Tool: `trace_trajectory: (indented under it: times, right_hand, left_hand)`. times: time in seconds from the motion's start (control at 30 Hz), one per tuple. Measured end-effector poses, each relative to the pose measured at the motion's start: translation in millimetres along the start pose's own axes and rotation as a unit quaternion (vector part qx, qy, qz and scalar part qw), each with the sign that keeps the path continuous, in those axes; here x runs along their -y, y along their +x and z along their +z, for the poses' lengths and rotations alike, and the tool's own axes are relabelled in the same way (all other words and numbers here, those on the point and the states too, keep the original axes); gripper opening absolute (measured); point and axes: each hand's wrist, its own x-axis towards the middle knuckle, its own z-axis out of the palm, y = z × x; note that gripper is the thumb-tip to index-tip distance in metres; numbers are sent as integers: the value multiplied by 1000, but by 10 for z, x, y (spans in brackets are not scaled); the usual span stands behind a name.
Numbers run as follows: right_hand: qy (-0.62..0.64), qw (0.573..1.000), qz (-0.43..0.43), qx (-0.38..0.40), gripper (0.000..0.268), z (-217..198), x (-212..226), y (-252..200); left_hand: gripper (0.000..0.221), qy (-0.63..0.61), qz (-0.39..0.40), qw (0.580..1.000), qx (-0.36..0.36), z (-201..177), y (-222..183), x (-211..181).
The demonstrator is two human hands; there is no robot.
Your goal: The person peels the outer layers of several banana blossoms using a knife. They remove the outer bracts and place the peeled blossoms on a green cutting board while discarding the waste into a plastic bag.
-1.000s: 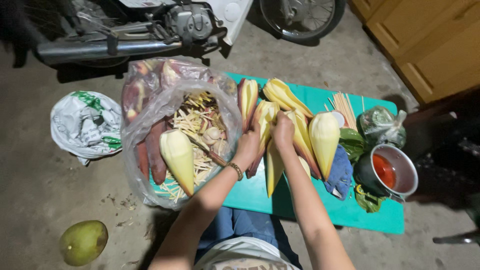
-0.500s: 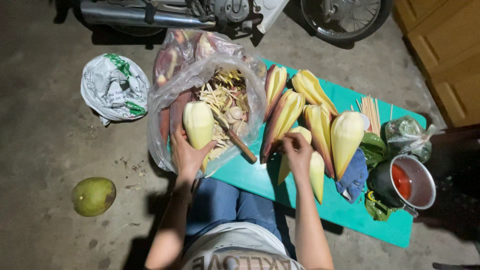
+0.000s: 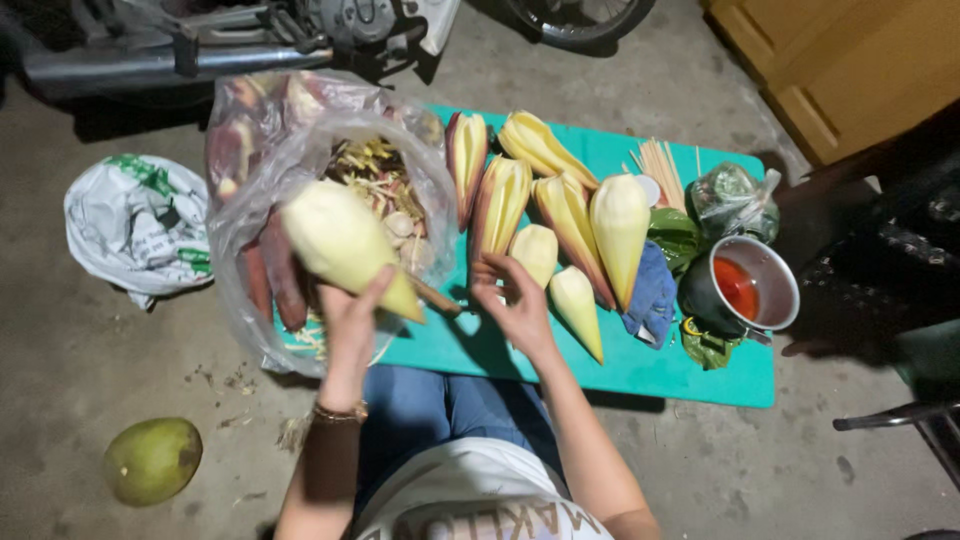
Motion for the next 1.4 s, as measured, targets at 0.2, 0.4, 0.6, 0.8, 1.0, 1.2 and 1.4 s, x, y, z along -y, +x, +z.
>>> trace_trajectory:
  times: [0.2, 0.4, 0.6, 0.8, 1.0, 1.2, 1.4]
  right_hand:
    - [-122, 990, -71, -19, 82, -322, 212, -71]
    - [-149, 971, -36, -184, 85, -1077, 55, -298]
    - [-345, 899, -57, -264, 85, -1352, -296, -334]
    - [-396, 874, -95, -264, 86, -1386, -475, -340]
    - [-410, 873, -75, -255, 90, -1370, -307, -475]
    - [-385, 870, -112, -287, 45, -1055, 54, -611]
    - [-234, 968, -68, -64, 15, -140, 73, -166]
  left_hand:
    - [50, -61, -133, 967, 209, 1185, -174, 628]
    - [89, 265, -36, 889, 371, 1537, -186, 794]
    - [59, 299, -61, 899, 313, 1073, -172, 634]
    - [47, 311, -59, 910, 268, 649, -191, 757]
    - [44, 303, -65, 915, 258, 365, -299, 780]
    - [41, 260, -86, 944, 183, -84, -299, 641]
    - [31, 322, 33, 945, 49, -514, -291, 75]
